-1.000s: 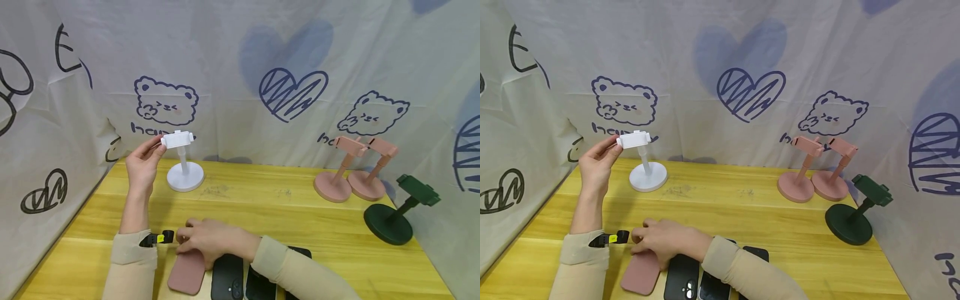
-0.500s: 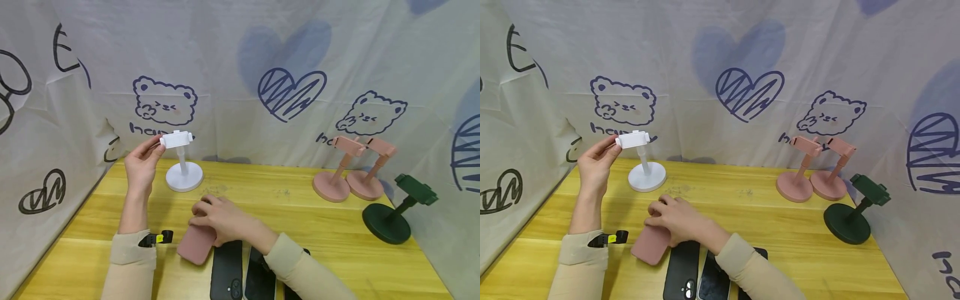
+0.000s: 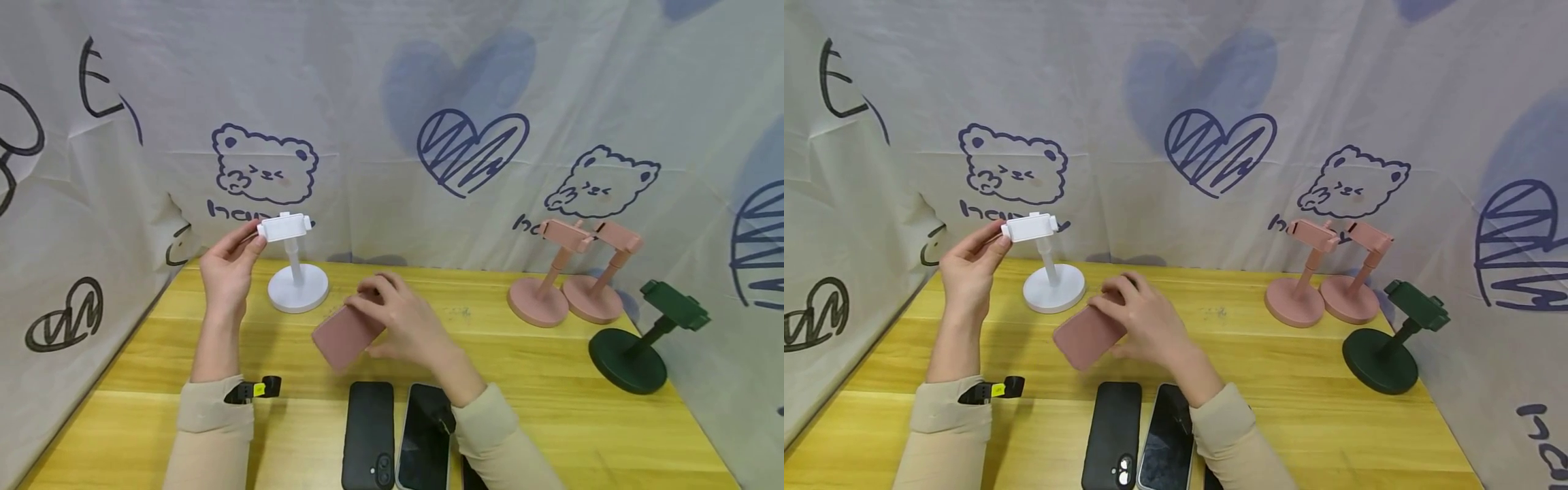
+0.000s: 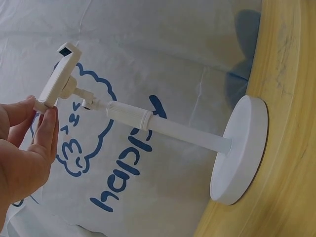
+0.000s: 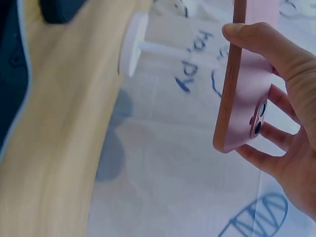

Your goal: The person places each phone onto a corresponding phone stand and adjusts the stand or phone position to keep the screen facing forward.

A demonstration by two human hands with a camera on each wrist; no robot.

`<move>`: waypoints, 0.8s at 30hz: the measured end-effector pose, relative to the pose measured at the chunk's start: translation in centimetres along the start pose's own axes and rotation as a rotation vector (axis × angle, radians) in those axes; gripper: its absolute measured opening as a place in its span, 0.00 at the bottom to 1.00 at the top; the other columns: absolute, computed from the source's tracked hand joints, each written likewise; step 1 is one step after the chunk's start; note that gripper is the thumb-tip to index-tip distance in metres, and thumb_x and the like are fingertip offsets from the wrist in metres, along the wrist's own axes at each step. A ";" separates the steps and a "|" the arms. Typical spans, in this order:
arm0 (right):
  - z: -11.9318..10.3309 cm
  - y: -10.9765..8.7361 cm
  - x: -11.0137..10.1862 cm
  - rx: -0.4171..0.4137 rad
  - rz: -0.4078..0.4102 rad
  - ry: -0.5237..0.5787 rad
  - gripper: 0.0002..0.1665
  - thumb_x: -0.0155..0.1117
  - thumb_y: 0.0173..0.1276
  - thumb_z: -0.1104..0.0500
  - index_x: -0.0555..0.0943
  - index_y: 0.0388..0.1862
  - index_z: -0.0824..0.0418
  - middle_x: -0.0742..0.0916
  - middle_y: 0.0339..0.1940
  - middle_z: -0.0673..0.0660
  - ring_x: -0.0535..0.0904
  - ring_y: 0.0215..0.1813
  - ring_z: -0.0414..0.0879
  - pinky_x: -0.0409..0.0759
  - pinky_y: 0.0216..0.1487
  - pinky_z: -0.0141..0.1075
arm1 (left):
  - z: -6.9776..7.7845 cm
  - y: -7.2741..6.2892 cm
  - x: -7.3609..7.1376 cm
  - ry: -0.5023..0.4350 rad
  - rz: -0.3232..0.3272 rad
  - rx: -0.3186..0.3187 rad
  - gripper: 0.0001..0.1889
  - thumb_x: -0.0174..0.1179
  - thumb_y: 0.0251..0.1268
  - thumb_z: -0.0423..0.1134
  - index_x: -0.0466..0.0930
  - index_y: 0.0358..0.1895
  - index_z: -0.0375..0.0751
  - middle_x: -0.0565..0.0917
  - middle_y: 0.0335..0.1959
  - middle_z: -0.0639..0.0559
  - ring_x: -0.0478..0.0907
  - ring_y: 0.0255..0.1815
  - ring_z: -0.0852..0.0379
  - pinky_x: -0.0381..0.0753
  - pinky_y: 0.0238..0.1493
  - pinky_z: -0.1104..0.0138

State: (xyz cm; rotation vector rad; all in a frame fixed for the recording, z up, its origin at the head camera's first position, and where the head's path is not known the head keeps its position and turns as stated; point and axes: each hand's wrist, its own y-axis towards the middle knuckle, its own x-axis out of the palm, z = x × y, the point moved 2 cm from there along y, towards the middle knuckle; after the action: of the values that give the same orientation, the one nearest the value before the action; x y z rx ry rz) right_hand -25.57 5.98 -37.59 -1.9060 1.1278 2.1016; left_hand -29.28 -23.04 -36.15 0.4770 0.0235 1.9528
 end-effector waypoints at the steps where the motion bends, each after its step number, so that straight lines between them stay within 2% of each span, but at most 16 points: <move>1: 0.3 -0.2 -0.3 0.018 0.031 0.004 0.49 0.92 0.41 0.50 0.83 0.67 0.50 0.78 0.66 0.57 0.69 0.71 0.58 0.85 0.58 0.50 | 0.0 0.0 0.0 -0.003 0.001 0.002 0.19 0.69 0.67 0.29 0.84 0.61 0.33 0.88 0.54 0.50 0.83 0.57 0.57 0.81 0.60 0.73; 7: 1.6 -1.1 -1.4 0.116 0.196 0.003 0.48 0.92 0.41 0.51 0.84 0.65 0.51 0.78 0.64 0.58 0.70 0.69 0.58 0.85 0.57 0.50 | 0.0 -0.1 0.1 0.002 0.007 0.012 0.19 0.69 0.67 0.29 0.85 0.60 0.33 0.88 0.53 0.51 0.84 0.56 0.57 0.81 0.60 0.74; 12: 2.3 -1.5 -2.1 0.165 0.265 0.013 0.49 0.92 0.40 0.52 0.83 0.66 0.53 0.78 0.63 0.59 0.70 0.65 0.57 0.83 0.58 0.50 | 0.0 -0.1 0.2 0.010 0.011 0.013 0.19 0.70 0.67 0.29 0.85 0.60 0.33 0.88 0.53 0.51 0.83 0.55 0.57 0.81 0.59 0.74; 16: 2.7 -1.9 -2.6 0.173 0.304 0.012 0.51 0.93 0.39 0.53 0.82 0.67 0.54 0.78 0.63 0.61 0.70 0.66 0.59 0.83 0.58 0.52 | 0.1 -0.1 0.3 0.031 0.021 0.023 0.20 0.70 0.67 0.29 0.84 0.61 0.34 0.87 0.57 0.47 0.83 0.57 0.56 0.81 0.60 0.72; 19: 2.9 -2.1 -2.9 0.170 0.331 0.010 0.52 0.93 0.39 0.53 0.82 0.67 0.54 0.77 0.64 0.61 0.70 0.67 0.61 0.83 0.58 0.53 | 0.7 -0.4 0.5 0.136 0.030 0.112 0.22 0.70 0.67 0.29 0.82 0.64 0.35 0.82 0.64 0.45 0.80 0.62 0.55 0.77 0.66 0.71; 24: 3.2 -2.2 -3.1 0.167 0.372 0.017 0.52 0.93 0.39 0.54 0.81 0.68 0.53 0.77 0.65 0.62 0.69 0.68 0.62 0.83 0.57 0.53 | 2.5 -1.7 1.5 0.361 0.026 0.408 0.27 0.70 0.66 0.28 0.79 0.69 0.38 0.75 0.72 0.49 0.73 0.71 0.54 0.67 0.76 0.66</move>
State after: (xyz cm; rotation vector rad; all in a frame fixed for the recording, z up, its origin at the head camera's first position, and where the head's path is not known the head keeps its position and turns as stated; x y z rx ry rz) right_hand -26.41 10.61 -35.99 -1.7505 1.7163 2.0753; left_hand -27.50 -21.49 -33.72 0.3808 0.6579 2.0413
